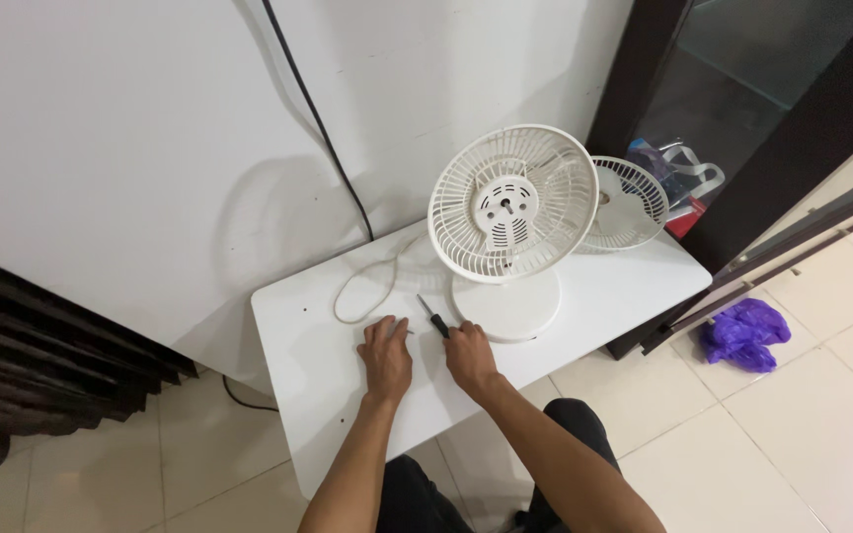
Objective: The person assembles a white table fan on a white table. They place the fan blade into the front grille and use a screwdriver to tighten the central nut, securing the blade to the motor shaft.
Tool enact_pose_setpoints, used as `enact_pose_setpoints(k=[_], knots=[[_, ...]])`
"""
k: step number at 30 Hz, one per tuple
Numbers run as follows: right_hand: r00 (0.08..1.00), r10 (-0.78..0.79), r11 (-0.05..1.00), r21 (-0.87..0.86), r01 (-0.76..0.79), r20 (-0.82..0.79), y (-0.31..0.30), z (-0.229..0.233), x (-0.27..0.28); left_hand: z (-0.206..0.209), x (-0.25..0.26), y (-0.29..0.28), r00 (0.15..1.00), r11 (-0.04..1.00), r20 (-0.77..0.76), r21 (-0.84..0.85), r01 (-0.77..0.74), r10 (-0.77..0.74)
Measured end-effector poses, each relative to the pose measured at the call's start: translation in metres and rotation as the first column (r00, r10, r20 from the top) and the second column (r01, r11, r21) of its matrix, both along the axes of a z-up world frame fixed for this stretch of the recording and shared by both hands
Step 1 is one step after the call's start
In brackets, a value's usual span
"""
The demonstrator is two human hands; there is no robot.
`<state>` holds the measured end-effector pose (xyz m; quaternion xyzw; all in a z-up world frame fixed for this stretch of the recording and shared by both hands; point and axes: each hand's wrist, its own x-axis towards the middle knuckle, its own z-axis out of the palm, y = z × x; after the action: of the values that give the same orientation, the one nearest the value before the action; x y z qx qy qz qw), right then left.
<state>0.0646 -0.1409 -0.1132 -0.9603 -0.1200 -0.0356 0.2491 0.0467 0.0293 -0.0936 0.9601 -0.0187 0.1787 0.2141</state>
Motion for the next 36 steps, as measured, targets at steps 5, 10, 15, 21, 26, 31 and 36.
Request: enact_pose_setpoints(k=[5, 10, 15, 21, 26, 31, 36], knots=[[0.998, -0.01, 0.999, 0.048, 0.008, 0.06, 0.0, 0.001, -0.005, 0.003, -0.003, -0.001, 1.0, 1.0, 0.013, -0.017, -0.009, 0.009], [0.989, -0.116, 0.977, 0.191, 0.097, 0.09, 0.0, 0.005, -0.014, 0.017, -0.007, -0.002, 0.994, 0.998, 0.108, -0.063, 0.004, 0.003], [0.982, -0.158, 0.959, 0.252, 0.126, 0.108, -0.003, 0.005, -0.026, 0.029, -0.009, -0.007, 0.995, 0.999, 0.101, -0.052, -0.01, 0.015], [0.986, -0.144, 0.946, 0.304, 0.112, 0.086, -0.013, 0.014, -0.034, 0.04, -0.015, -0.012, 0.993, 0.999, 0.115, 0.026, -0.022, 0.019], [0.982, -0.186, 0.909, 0.376, 0.178, -0.015, -0.023, 0.027, -0.047, 0.051, -0.027, -0.016, 0.97, 0.996, 0.241, -0.09, 0.028, -0.006], [0.965, -0.235, 0.804, 0.533, 0.262, -0.12, -0.035, 0.035, -0.059, 0.049, -0.041, -0.034, 0.961, 0.953, 0.258, -0.303, -0.021, 0.103], [0.968, -0.243, 0.768, 0.596, 0.233, -0.066, -0.043, 0.036, -0.06, 0.04, -0.038, -0.06, 0.975, 0.833, 0.117, -0.545, -0.096, 0.188]])
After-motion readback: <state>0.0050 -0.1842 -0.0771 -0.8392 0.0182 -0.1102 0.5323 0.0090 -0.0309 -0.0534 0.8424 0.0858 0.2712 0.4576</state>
